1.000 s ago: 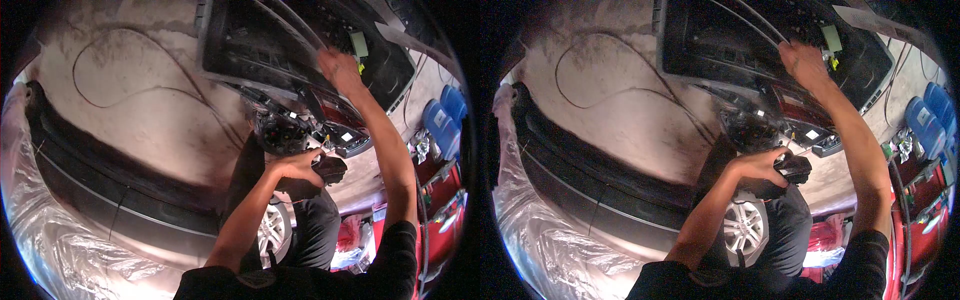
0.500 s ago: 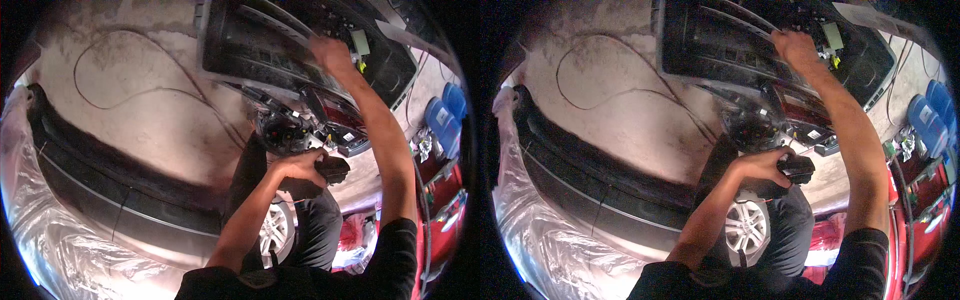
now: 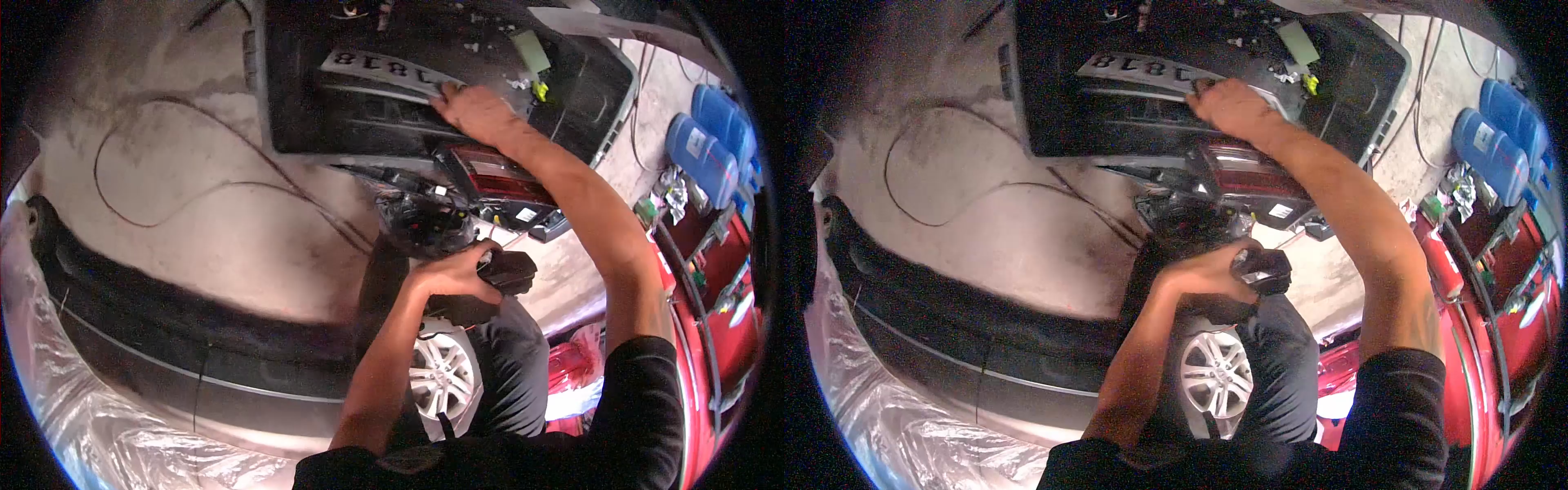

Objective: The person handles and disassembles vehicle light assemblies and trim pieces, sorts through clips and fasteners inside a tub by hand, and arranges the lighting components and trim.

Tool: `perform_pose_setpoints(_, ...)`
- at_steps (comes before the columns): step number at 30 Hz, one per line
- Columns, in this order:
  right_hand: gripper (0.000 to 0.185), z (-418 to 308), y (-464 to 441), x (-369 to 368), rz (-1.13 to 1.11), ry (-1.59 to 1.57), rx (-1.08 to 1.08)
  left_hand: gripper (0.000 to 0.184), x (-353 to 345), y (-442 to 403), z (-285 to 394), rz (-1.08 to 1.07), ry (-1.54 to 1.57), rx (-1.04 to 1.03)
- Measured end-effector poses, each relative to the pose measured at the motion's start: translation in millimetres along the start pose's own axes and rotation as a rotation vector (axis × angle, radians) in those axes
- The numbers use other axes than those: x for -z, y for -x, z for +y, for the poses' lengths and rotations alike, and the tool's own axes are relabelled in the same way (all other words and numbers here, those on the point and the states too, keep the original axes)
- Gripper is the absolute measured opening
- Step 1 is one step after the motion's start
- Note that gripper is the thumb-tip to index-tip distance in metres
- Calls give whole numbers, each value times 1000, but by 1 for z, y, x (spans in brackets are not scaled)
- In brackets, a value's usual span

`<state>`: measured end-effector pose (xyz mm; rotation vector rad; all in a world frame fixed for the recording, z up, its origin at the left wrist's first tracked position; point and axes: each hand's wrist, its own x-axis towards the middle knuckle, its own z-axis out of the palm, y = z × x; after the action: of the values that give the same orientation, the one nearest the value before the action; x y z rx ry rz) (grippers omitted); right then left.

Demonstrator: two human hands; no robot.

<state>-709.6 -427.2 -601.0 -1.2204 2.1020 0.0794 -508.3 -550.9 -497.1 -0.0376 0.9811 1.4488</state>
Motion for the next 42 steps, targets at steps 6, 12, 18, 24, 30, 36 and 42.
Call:
perform_pose_setpoints(6,73,3,5,-9,0,-10,143,98,3,1,9,-16,-17,46)
perform_pose_setpoints(12,64,19,31,-4,-19,-477,-24,99,3,3,12,-53,78,49)
perform_pose_setpoints(18,53,33,94,-27,-36,-1137,-426,94,8,8,10,-119,114,-57)
perform_pose_setpoints(24,58,44,123,6,-284,-1504,-530,94,2,8,13,-130,306,-210)
perform_pose_setpoints(30,64,57,145,-9,-106,-1674,-308,98,1,21,32,-139,552,-308)
perform_pose_setpoints(36,76,53,139,13,134,-1762,-314,107,12,53,58,-71,903,-399)
perform_pose_setpoints(42,89,28,39,17,256,-2052,-563,91,56,76,63,481,932,-703)
